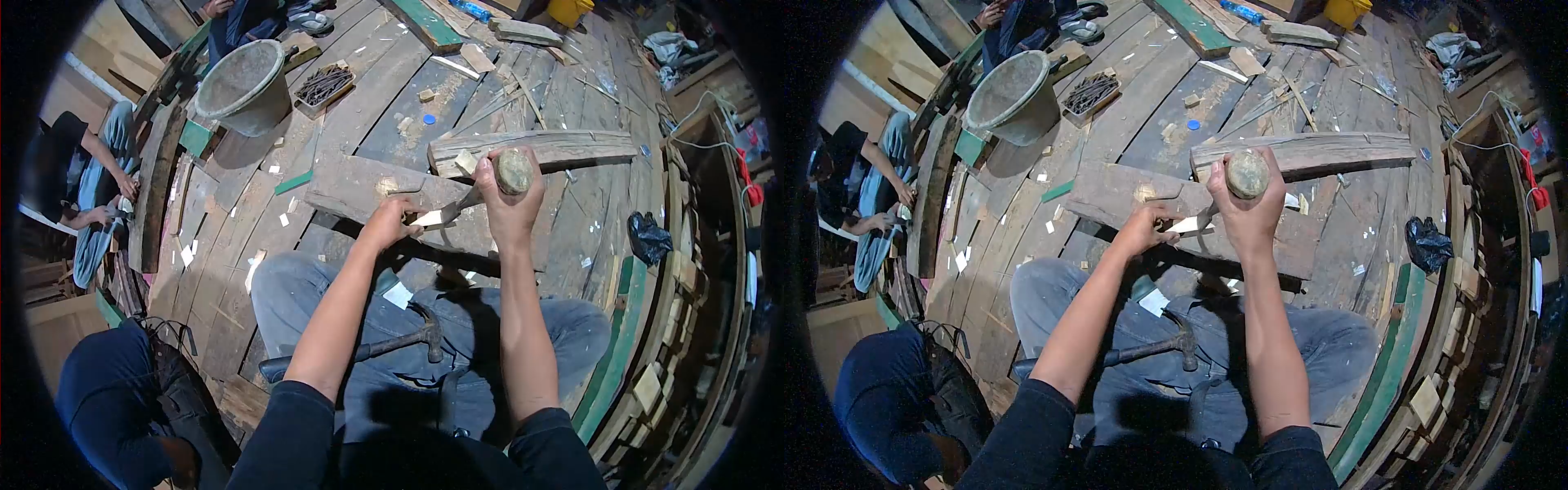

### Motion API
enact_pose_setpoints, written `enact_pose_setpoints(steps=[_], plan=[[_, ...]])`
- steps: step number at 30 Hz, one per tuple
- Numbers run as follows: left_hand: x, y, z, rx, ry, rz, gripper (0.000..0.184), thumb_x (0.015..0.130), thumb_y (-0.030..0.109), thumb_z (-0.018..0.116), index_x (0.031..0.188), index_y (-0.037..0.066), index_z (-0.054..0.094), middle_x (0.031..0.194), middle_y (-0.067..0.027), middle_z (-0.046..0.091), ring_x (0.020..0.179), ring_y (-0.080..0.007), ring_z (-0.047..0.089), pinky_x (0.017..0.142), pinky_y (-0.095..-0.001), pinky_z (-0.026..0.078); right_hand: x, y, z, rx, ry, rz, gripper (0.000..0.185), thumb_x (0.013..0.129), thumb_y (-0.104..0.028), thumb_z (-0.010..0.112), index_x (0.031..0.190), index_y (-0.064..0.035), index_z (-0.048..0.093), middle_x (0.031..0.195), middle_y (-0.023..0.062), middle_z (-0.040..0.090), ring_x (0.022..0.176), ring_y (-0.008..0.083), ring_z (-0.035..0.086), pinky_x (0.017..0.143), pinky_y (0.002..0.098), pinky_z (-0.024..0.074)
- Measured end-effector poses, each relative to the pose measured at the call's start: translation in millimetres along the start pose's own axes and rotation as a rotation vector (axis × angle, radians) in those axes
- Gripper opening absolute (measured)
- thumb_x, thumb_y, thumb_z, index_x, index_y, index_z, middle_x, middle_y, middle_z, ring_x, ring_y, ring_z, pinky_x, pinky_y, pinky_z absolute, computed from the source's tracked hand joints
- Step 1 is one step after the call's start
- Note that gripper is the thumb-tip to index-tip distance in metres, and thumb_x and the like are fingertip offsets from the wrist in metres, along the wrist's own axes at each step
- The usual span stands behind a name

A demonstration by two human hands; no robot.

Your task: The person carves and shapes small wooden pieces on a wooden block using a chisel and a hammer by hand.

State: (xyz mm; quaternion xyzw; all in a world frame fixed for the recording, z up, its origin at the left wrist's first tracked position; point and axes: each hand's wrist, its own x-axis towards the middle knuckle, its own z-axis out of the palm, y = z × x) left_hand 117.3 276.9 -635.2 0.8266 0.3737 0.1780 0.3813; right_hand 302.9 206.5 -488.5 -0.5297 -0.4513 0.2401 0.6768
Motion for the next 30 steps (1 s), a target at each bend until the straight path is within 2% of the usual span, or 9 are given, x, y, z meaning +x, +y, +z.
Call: enact_pose_setpoints(steps=[6,10,13,16,17,24,25,28,30], plan=[[2.3,7.6,-6.5,-0.108,-0.068,-0.072,0.046,0.064,0.002,0.081,0.107,0.014,0.073,0.099,-0.0097,0.064,0.091,-0.0240,0.064,0.084,-0.0344,0.052,4.8,2.3,-6.6,0.058,0.011,0.037,0.022,0.083,-0.005,0.073,0.098,-0.0024,0.056,0.090,0.0023,0.062,0.080,0.0072,0.059,0.073,0.0223,0.0505],[2.4,2.1,-2.5,-0.105,-0.037,-0.059,0.045,0.063,0.004,0.082,0.106,0.015,0.073,0.100,-0.0092,0.064,0.089,-0.0238,0.064,0.083,-0.0339,0.052,4.2,7.4,-7.5,0.044,0.052,0.014,0.025,0.083,-0.006,0.074,0.101,-0.0022,0.056,0.092,0.0024,0.061,0.082,0.0075,0.060,0.075,0.0232,0.0514],[3.0,6.5,-7.2,-0.122,-0.053,-0.079,0.045,0.063,0.006,0.082,0.106,0.014,0.073,0.098,-0.0089,0.064,0.088,-0.0224,0.063,0.080,-0.0331,0.051,4.9,8.3,-10.1,0.062,0.080,0.006,0.024,0.084,-0.007,0.074,0.100,-0.0019,0.056,0.089,0.0026,0.062,0.080,0.0076,0.060,0.072,0.0236,0.0519],[3.8,10.5,-10.0,-0.151,-0.082,-0.121,0.048,0.061,-0.002,0.079,0.106,0.013,0.073,0.104,-0.0115,0.067,0.094,-0.0250,0.066,0.087,-0.0331,0.052,10.9,11.8,-15.8,0.003,0.105,-0.017,0.021,0.085,-0.008,0.072,0.098,-0.0010,0.057,0.084,0.0029,0.062,0.074,0.0093,0.061,0.067,0.0239,0.0518],[3.4,6.6,-8.8,-0.158,-0.054,-0.059,0.045,0.065,0.004,0.080,0.108,0.013,0.072,0.095,-0.0086,0.064,0.089,-0.0220,0.064,0.083,-0.0329,0.052,13.9,12.1,-18.5,0.027,0.090,-0.008,0.020,0.086,-0.007,0.072,0.097,-0.0007,0.057,0.083,0.0031,0.062,0.073,0.0097,0.061,0.067,0.0239,0.0517],[5.3,-1.7,-6.6,-0.172,-0.100,-0.076,0.042,0.067,0.005,0.079,0.107,0.012,0.072,0.098,-0.0094,0.064,0.092,-0.0229,0.065,0.085,-0.0324,0.052,20.9,21.8,-10.4,0.047,0.130,-0.010,0.021,0.085,-0.006,0.072,0.098,0.0009,0.056,0.080,0.0031,0.062,0.070,0.0091,0.061,0.066,0.0231,0.0501],[6.9,1.0,-9.4,-0.133,-0.151,-0.093,0.047,0.067,0.006,0.079,0.113,0.011,0.069,0.105,-0.0091,0.064,0.100,-0.0224,0.063,0.090,-0.0320,0.050,20.3,23.8,-7.9,0.034,0.142,-0.023,0.022,0.084,-0.005,0.072,0.098,0.0010,0.056,0.080,0.0027,0.062,0.070,0.0088,0.060,0.066,0.0229,0.0498],[10.2,23.8,-24.1,-0.323,0.001,0.037,0.056,0.070,0.009,0.080,0.123,0.010,0.063,0.114,-0.0087,0.063,0.109,-0.0209,0.059,0.097,-0.0318,0.046,26.5,27.5,-5.8,-0.018,0.145,0.009,0.029,0.081,-0.007,0.075,0.101,0.0010,0.056,0.081,0.0018,0.061,0.071,0.0078,0.058,0.066,0.0227,0.0484],[20.7,78.3,-54.6,-0.478,0.005,0.079,0.070,0.076,0.018,0.079,0.139,0.012,0.049,0.132,-0.0069,0.055,0.122,-0.0187,0.051,0.103,-0.0359,0.042,26.4,27.6,-6.4,-0.001,0.125,0.050,0.031,0.081,-0.009,0.076,0.102,0.0005,0.056,0.083,0.0017,0.061,0.073,0.0079,0.057,0.067,0.0230,0.0482]])
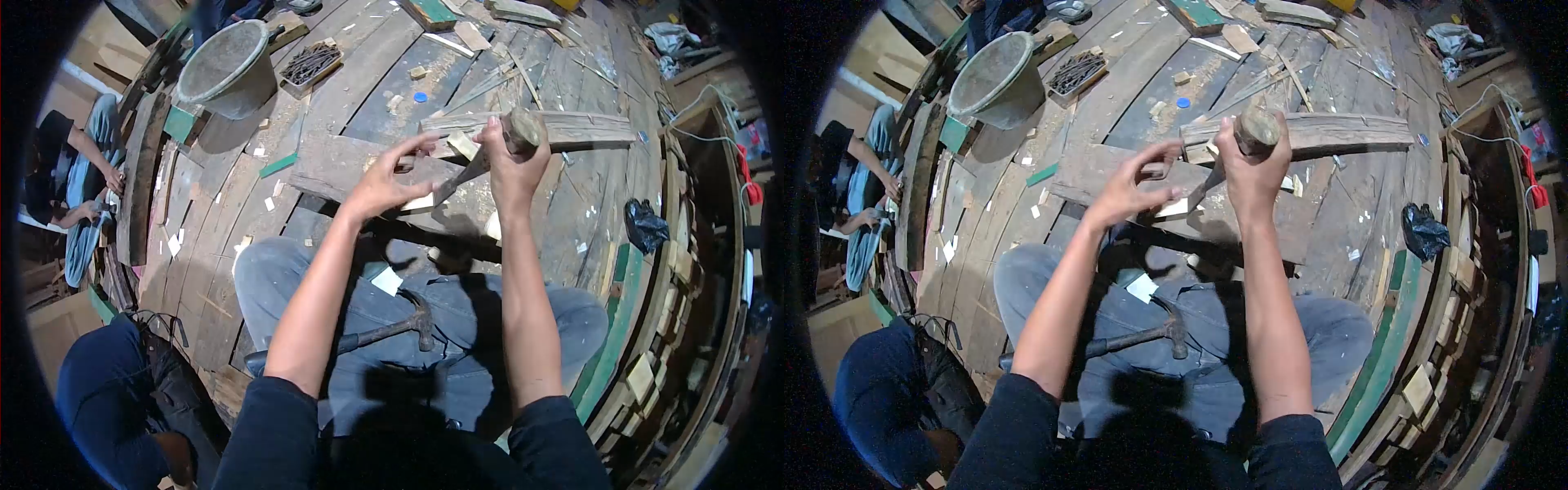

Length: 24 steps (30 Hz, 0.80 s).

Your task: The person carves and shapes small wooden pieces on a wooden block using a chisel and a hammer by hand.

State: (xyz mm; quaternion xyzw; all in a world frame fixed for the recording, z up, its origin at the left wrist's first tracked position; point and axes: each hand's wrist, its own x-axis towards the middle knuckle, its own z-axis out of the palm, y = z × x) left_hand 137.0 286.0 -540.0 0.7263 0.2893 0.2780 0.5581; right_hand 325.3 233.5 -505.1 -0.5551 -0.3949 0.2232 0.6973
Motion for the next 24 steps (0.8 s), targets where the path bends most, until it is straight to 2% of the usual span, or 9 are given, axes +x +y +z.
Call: enact_pose_setpoints(steps=[4,7,10,12,19,20,21,23,24], plan=[[26.9,64.6,1.6,-0.038,-0.139,0.192,0.091,0.069,0.021,0.079,0.147,0.007,0.034,0.138,-0.0148,0.048,0.128,-0.0244,0.047,0.111,-0.0397,0.034,5.2,9.5,-4.6,-0.051,0.004,-0.035,0.034,0.082,-0.014,0.077,0.103,0.0015,0.055,0.088,0.0035,0.061,0.078,0.0087,0.057,0.070,0.0242,0.0487],[40.0,55.1,10.9,0.407,-0.166,0.167,0.094,0.066,0.019,0.079,0.147,0.005,0.033,0.138,-0.0162,0.049,0.128,-0.0269,0.047,0.112,-0.0392,0.033,-0.3,1.3,0.9,-0.014,-0.047,-0.019,0.053,0.081,-0.021,0.079,0.116,0.0038,0.050,0.096,0.0078,0.061,0.086,0.0142,0.060,0.077,0.0286,0.0505],[52.3,49.5,28.6,0.149,-0.223,0.126,0.082,0.066,0.012,0.080,0.138,-0.001,0.041,0.132,-0.0149,0.054,0.123,-0.0228,0.050,0.109,-0.0352,0.036,-4.2,2.8,9.9,-0.277,-0.010,-0.151,0.069,0.075,-0.031,0.082,0.123,0.0031,0.046,0.115,0.0194,0.048,0.111,0.0309,0.050,0.096,0.0424,0.0419],[52.7,48.5,31.2,-0.014,-0.221,0.082,0.078,0.067,0.010,0.081,0.135,0.000,0.044,0.130,-0.0133,0.055,0.120,-0.0205,0.051,0.107,-0.0345,0.038,-4.5,-10.9,11.3,-0.427,-0.045,-0.254,0.067,0.074,-0.029,0.081,0.121,0.0032,0.047,0.113,0.0184,0.048,0.108,0.0349,0.046,0.098,0.0460,0.0382],[47.1,26.7,44.2,-0.196,-0.070,0.142,0.048,0.080,0.001,0.068,0.125,0.003,0.053,0.117,-0.0065,0.063,0.104,-0.0127,0.057,0.094,-0.0296,0.046,-22.0,-35.6,5.3,-0.722,-0.110,-0.354,0.069,0.073,-0.034,0.081,0.119,0.0041,0.047,0.121,0.0201,0.042,0.116,0.0370,0.038,0.100,0.0482,0.0330],[49.2,27.6,39.7,-0.150,-0.141,0.095,0.032,0.080,0.001,0.068,0.112,0.003,0.060,0.106,-0.0038,0.066,0.096,-0.0106,0.059,0.088,-0.0287,0.048,-37.6,-42.5,-1.5,-0.646,-0.070,-0.336,0.064,0.075,-0.029,0.080,0.119,0.0038,0.047,0.123,0.0201,0.042,0.117,0.0353,0.040,0.099,0.0451,0.0340],[49.5,25.2,42.7,-0.168,-0.158,0.120,0.026,0.080,0.002,0.069,0.105,0.003,0.062,0.100,-0.0024,0.067,0.092,-0.0099,0.060,0.086,-0.0287,0.049,-59.2,-61.3,-6.9,-0.404,-0.035,-0.118,0.052,0.080,-0.021,0.075,0.117,0.0034,0.047,0.118,0.0178,0.046,0.113,0.0302,0.045,0.099,0.0413,0.0349],[50.1,25.2,46.7,-0.190,-0.172,0.129,0.019,0.080,0.002,0.069,0.097,0.004,0.062,0.093,-0.0010,0.066,0.088,-0.0097,0.060,0.084,-0.0286,0.049,-123.0,-80.0,-20.0,0.003,0.015,0.282,0.025,0.090,-0.015,0.064,0.104,-0.0011,0.050,0.094,0.0059,0.054,0.082,0.0120,0.054,0.073,0.0265,0.0464],[48.8,28.2,47.3,-0.192,-0.169,0.112,0.019,0.079,0.001,0.067,0.096,0.005,0.061,0.092,-0.0010,0.065,0.087,-0.0101,0.060,0.083,-0.0286,0.049,-156.7,-76.3,-31.1,0.205,-0.189,0.358,0.017,0.093,-0.015,0.059,0.101,-0.0027,0.050,0.085,0.0028,0.053,0.068,0.0079,0.053,0.058,0.0221,0.0444]])
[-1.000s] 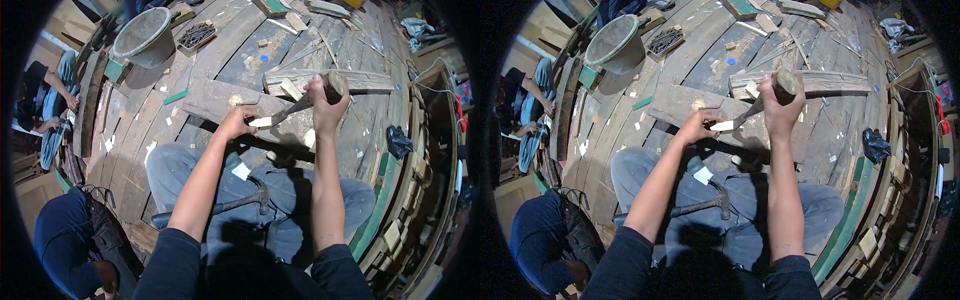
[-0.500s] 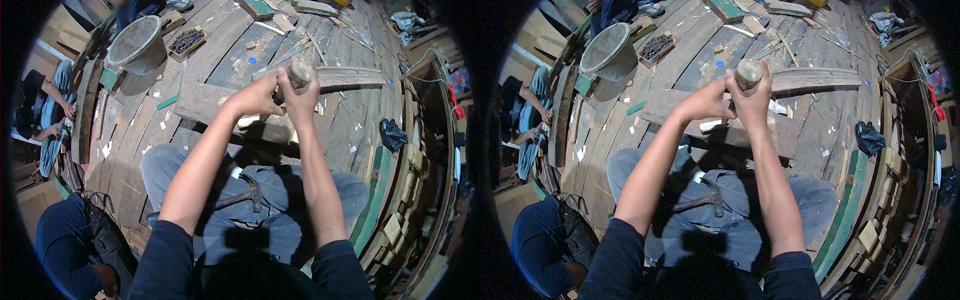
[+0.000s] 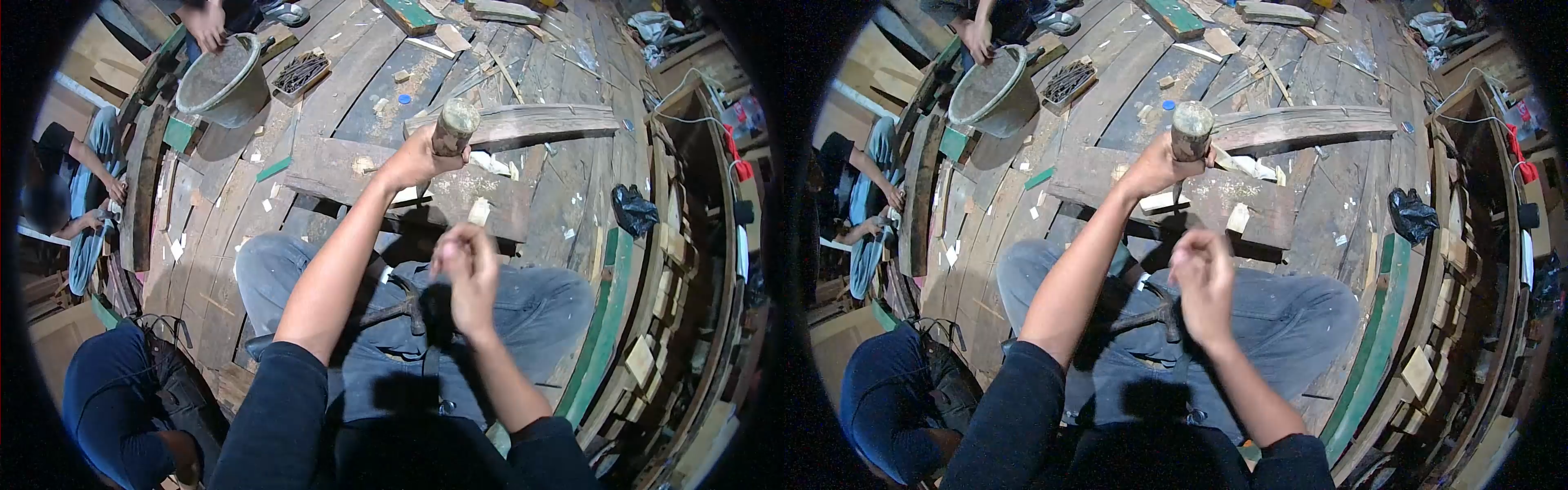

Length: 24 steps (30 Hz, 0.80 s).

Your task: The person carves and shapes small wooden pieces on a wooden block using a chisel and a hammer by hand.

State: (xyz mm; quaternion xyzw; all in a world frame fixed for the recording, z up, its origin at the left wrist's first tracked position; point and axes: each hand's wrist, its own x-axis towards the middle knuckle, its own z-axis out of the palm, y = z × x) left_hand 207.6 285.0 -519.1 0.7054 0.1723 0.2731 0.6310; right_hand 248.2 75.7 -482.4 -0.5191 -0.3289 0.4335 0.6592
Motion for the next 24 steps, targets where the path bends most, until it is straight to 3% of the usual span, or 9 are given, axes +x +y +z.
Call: enact_pose_setpoints(steps=[2,4,7,10,15,18,20,22,24], plan=[[-0.3,1.7,-0.7,-0.018,0.019,-0.023,0.020,0.079,-0.001,0.065,0.096,0.005,0.059,0.090,-0.0009,0.063,0.087,-0.0110,0.059,0.082,-0.0288,0.048,-54.2,2.5,7.0,0.153,-0.383,0.527,0.035,0.098,-0.026,0.055,0.123,-0.0024,0.045,0.075,0.0107,0.059,0.061,0.0149,0.059,0.055,0.0248,0.0490],[-1.9,-0.8,-3.0,-0.049,0.031,-0.038,0.022,0.079,-0.001,0.065,0.098,0.006,0.056,0.089,-0.0008,0.062,0.087,-0.0118,0.059,0.082,-0.0292,0.048,-90.4,28.7,17.6,0.288,-0.666,0.873,0.062,0.099,-0.031,0.052,0.148,-0.0103,0.019,0.076,0.0144,0.063,0.055,0.0185,0.060,0.050,0.0275,0.0510],[-5.5,3.1,-4.9,-0.043,0.029,-0.053,0.025,0.080,-0.002,0.064,0.101,0.006,0.051,0.089,-0.0015,0.061,0.088,-0.0122,0.058,0.083,-0.0301,0.048,-98.0,17.5,52.5,0.116,-0.945,1.129,0.079,0.101,-0.036,0.046,0.151,-0.0183,-0.013,0.080,0.0185,0.065,0.052,0.0234,0.063,0.045,0.0318,0.0530],[-9.6,13.0,-9.8,-0.063,-0.014,-0.076,0.021,0.084,-0.003,0.061,0.097,0.007,0.048,0.087,-0.0018,0.059,0.087,-0.0130,0.056,0.084,-0.0297,0.045,-89.6,26.7,65.7,0.064,-0.961,1.091,0.083,0.102,-0.040,0.041,0.146,-0.0194,-0.027,0.084,0.0237,0.065,0.051,0.0275,0.064,0.043,0.0361,0.0544],[-12.1,11.3,-26.4,-0.136,-0.062,-0.082,0.020,0.087,-0.003,0.062,0.103,0.005,0.054,0.100,-0.0059,0.067,0.099,-0.0165,0.062,0.094,-0.0328,0.047,-87.5,41.8,59.5,0.210,-0.835,1.025,0.055,0.101,-0.047,0.037,0.139,-0.0082,0.029,0.097,0.0277,0.065,0.080,0.0309,0.070,0.068,0.0382,0.0601],[-12.8,17.6,-36.0,-0.068,-0.109,-0.166,0.018,0.092,0.005,0.061,0.102,0.009,0.047,0.107,-0.0093,0.067,0.112,-0.0192,0.059,0.094,-0.0347,0.045,-117.5,35.7,33.4,0.183,-0.792,0.944,0.058,0.099,-0.051,0.043,0.131,-0.0034,0.046,0.101,0.0289,0.064,0.086,0.0286,0.069,0.076,0.0354,0.0589],[-12.4,19.9,-38.2,-0.045,-0.117,-0.173,0.018,0.092,0.007,0.061,0.102,0.009,0.047,0.108,-0.0099,0.067,0.112,-0.0193,0.059,0.094,-0.0349,0.045,-135.2,16.1,9.7,0.186,-0.737,0.967,0.056,0.099,-0.050,0.044,0.132,-0.0056,0.050,0.109,0.0234,0.062,0.090,0.0244,0.067,0.081,0.0348,0.0575],[-15.2,22.7,-35.8,-0.060,-0.117,-0.155,0.020,0.091,0.011,0.064,0.103,0.008,0.048,0.109,-0.0102,0.066,0.110,-0.0186,0.060,0.094,-0.0355,0.045,-150.4,-1.2,-15.7,0.180,-0.626,0.923,0.053,0.097,-0.050,0.049,0.129,-0.0080,0.055,0.110,0.0065,0.061,0.089,0.0173,0.062,0.083,0.0361,0.0565],[-15.7,20.9,-31.1,-0.031,-0.058,-0.141,0.022,0.090,0.012,0.065,0.102,0.008,0.047,0.103,-0.0085,0.066,0.106,-0.0183,0.061,0.093,-0.0356,0.046,-143.6,-41.3,-47.2,0.013,-0.620,0.882,0.037,0.101,-0.037,0.048,0.118,-0.0063,0.059,0.106,0.0025,0.062,0.099,0.0144,0.064,0.089,0.0309,0.0528]])
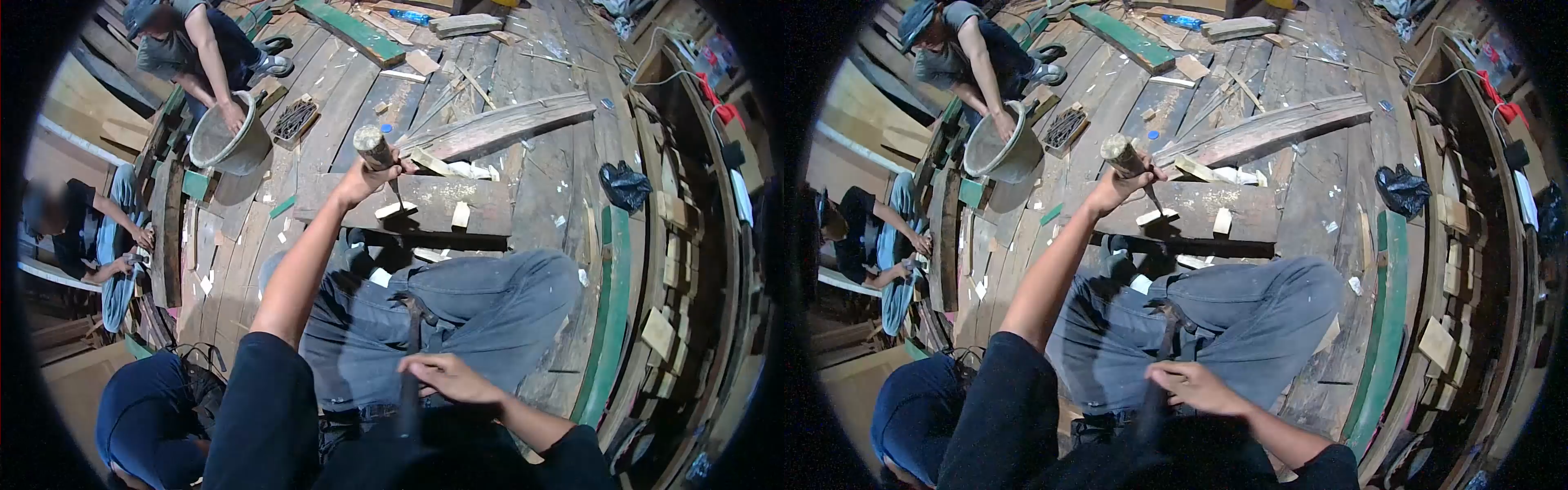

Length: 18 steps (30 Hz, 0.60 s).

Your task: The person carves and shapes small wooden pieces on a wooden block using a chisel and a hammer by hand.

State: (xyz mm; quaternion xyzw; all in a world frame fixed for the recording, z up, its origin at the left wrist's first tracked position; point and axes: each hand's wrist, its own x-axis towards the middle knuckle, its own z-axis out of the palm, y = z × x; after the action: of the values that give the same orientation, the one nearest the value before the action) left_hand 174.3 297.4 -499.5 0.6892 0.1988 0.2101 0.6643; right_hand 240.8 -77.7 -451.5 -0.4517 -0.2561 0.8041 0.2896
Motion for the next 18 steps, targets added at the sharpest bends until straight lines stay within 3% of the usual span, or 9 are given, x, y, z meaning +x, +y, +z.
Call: enact_pose_setpoints(steps=[1,4,6,7,10,11,12,14,18], plan=[[0.4,-2.2,0.5,-0.018,0.003,0.001,0.022,0.090,0.012,0.066,0.102,0.007,0.048,0.100,-0.0078,0.065,0.103,-0.0181,0.061,0.092,-0.0353,0.046,-17.4,-7.1,-8.8,-0.032,0.048,-0.032,0.034,0.101,-0.034,0.050,0.118,-0.0056,0.058,0.106,0.0067,0.062,0.098,0.0160,0.064,0.089,0.0314,0.0529],[0.4,-19.7,-1.7,-0.051,0.049,0.005,0.023,0.089,0.012,0.067,0.102,0.006,0.048,0.092,-0.0055,0.063,0.096,-0.0174,0.061,0.088,-0.0347,0.048,-49.3,1.7,-34.0,0.265,0.122,-0.095,0.025,0.100,-0.018,0.051,0.120,-0.0037,0.054,0.100,0.0196,0.061,0.087,0.0246,0.067,0.078,0.0395,0.0592],[2.1,-19.6,1.5,-0.042,0.118,0.009,0.024,0.089,0.011,0.068,0.101,0.006,0.048,0.088,-0.0040,0.062,0.091,-0.0168,0.061,0.085,-0.0342,0.049,-65.7,-8.9,-42.4,0.541,0.141,-0.042,0.037,0.099,-0.012,0.050,0.134,-0.0074,0.042,0.102,0.0221,0.060,0.085,0.0279,0.067,0.072,0.0418,0.0614],[1.0,-18.0,-0.7,-0.040,0.059,0.020,0.024,0.088,0.009,0.068,0.102,0.006,0.049,0.088,-0.0038,0.061,0.088,-0.0159,0.061,0.081,-0.0331,0.050,-72.2,-17.3,-37.1,0.541,0.223,-0.027,0.054,0.099,-0.012,0.049,0.146,-0.0136,0.024,0.103,0.0208,0.059,0.073,0.0245,0.064,0.056,0.0343,0.0583],[3.6,-25.5,-1.7,-0.058,0.083,0.024,0.023,0.088,0.007,0.067,0.102,0.006,0.050,0.087,-0.0023,0.060,0.084,-0.0144,0.061,0.077,-0.0319,0.051,-59.0,20.5,-50.3,0.750,0.142,0.043,0.059,0.099,-0.015,0.048,0.149,-0.0177,0.017,0.103,0.0192,0.059,0.059,0.0170,0.053,0.043,0.0257,0.0464],[3.0,-26.6,-0.2,-0.117,0.100,0.009,0.022,0.088,0.006,0.067,0.102,0.007,0.050,0.087,-0.0012,0.059,0.082,-0.0127,0.060,0.075,-0.0302,0.050,-54.4,19.5,-42.9,0.682,0.218,0.093,0.051,0.101,-0.019,0.047,0.146,-0.0156,0.024,0.099,0.0157,0.059,0.053,0.0121,0.043,0.038,0.0217,0.0335],[4.7,-28.0,-0.4,-0.095,0.094,0.017,0.022,0.088,0.005,0.067,0.103,0.007,0.050,0.086,-0.0008,0.059,0.082,-0.0122,0.060,0.074,-0.0298,0.050,-48.0,17.2,-41.3,0.730,0.132,0.127,0.043,0.102,-0.024,0.046,0.141,-0.0121,0.032,0.092,0.0116,0.058,0.053,0.0109,0.044,0.037,0.0218,0.0339],[6.0,-30.3,-0.8,-0.057,0.085,0.030,0.023,0.088,0.005,0.067,0.103,0.008,0.050,0.086,0.0000,0.058,0.082,-0.0112,0.059,0.072,-0.0288,0.050,-44.6,7.1,-22.6,0.520,0.253,0.127,0.036,0.102,-0.027,0.045,0.133,-0.0082,0.040,0.084,0.0073,0.056,0.052,0.0095,0.044,0.037,0.0219,0.0349],[3.0,-35.2,-1.8,-0.118,0.094,0.082,0.025,0.088,0.003,0.066,0.105,0.008,0.050,0.087,0.0005,0.057,0.081,-0.0107,0.059,0.069,-0.0284,0.050,-47.8,9.7,1.7,0.341,0.318,0.076,0.054,0.103,-0.023,0.045,0.150,-0.0082,0.024,0.079,0.0045,0.052,0.048,0.0114,0.048,0.038,0.0257,0.0405]])
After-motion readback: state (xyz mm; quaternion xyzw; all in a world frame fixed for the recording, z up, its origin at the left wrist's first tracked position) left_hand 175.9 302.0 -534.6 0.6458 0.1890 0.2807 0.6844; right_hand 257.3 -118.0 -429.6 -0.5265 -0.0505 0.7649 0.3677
